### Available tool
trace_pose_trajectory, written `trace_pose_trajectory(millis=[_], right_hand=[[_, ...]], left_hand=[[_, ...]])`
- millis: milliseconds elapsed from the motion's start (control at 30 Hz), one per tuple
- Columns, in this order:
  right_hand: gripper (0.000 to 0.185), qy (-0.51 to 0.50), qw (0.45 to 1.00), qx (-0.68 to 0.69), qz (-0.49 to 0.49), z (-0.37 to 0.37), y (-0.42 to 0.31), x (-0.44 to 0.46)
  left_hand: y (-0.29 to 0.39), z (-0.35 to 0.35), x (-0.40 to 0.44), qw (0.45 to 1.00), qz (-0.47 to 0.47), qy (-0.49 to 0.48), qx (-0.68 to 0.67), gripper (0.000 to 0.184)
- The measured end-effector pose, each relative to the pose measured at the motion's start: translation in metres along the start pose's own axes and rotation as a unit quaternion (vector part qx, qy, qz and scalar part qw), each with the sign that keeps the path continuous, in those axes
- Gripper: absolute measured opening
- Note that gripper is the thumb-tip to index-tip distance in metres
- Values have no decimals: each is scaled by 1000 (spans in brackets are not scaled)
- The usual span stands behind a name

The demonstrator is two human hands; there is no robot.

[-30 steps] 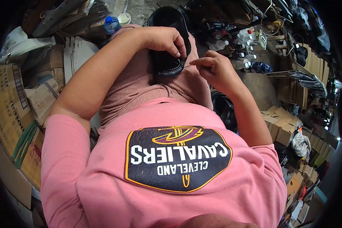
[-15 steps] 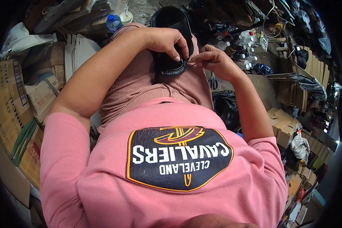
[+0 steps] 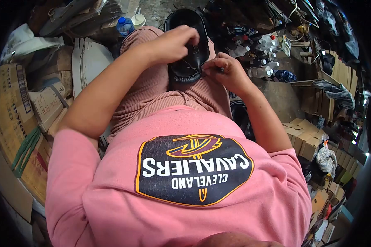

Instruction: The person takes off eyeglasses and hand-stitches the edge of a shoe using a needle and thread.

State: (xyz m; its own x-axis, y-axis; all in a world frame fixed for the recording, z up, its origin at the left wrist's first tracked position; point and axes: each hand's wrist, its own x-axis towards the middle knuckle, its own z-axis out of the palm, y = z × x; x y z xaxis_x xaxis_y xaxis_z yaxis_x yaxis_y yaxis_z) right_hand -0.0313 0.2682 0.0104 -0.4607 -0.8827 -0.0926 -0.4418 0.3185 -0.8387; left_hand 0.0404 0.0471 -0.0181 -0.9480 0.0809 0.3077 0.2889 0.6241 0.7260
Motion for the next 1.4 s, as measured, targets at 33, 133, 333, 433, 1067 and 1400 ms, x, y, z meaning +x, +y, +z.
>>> trace_pose_trajectory(millis=[33,133,333,433,1067,1400], right_hand=[[18,5,999,-42,-9,-2,-5,-4],[24,30,993,-111,-25,6,-7,-18],[29,93,954,-264,-108,27,-7,-32],[32,86,952,-270,-112,26,-7,-33],[50,16,988,-145,-43,10,1,-33],[43,-116,991,54,49,-17,16,5]], left_hand=[[-3,-5,-9,1000,2,-5,-1,26],[16,-25,-34,998,5,10,59,35],[49,-13,-69,992,-120,-8,24,20],[49,-5,-70,985,-68,2,159,17],[51,2,-65,985,-79,45,148,14],[36,2,-61,986,-114,-6,119,14]])
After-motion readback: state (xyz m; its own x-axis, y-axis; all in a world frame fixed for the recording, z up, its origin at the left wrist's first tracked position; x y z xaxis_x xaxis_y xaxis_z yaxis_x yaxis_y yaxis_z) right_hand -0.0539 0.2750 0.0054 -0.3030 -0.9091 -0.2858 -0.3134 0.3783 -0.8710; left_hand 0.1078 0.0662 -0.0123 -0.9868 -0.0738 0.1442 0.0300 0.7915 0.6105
